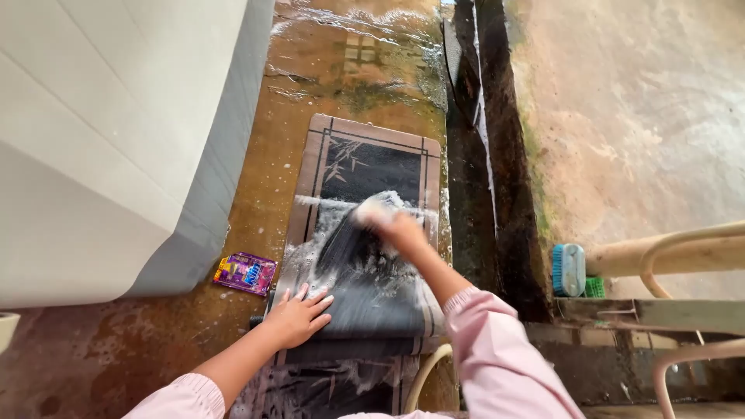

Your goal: Washing and scrubbing a black rubber mat with soap and water.

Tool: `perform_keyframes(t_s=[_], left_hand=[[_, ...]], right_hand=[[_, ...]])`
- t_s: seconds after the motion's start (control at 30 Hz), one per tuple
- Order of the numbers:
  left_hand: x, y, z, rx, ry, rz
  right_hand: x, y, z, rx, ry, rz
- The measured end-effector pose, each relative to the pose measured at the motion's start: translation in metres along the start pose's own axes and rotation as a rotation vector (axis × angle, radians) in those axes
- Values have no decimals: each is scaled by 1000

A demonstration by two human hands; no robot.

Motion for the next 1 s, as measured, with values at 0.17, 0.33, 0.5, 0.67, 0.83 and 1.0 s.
perform_keyframes(t_s=[0.17,0.33,0.5,0.67,0.83,1.0], left_hand=[[-10,-15,-4,4,-2,1],[-10,7,4,-54,17,-19],[-28,8,4,-41,33,-79],[-32,8,15,-56,55,-70],[-24,21,13,-97,91,-76],[-28,18,21,-91,85,-127]], right_hand=[[-14,44,46,-277,-333,-143],[-41,113,61,191,-365,375],[57,54,36,-157,-268,-148],[-28,104,116,-9,-605,131],[14,92,142,-179,-921,322],[65,88,137,-89,-473,-208]])
Point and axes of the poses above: each hand's wrist, its own x-axis towards the middle knuckle, its own y-axis out of the palm, z = x × y, the point moved 8 cm from there along x, towards the middle knuckle, and after that the axes turned 14 degrees about x, right-handed, at the moved point
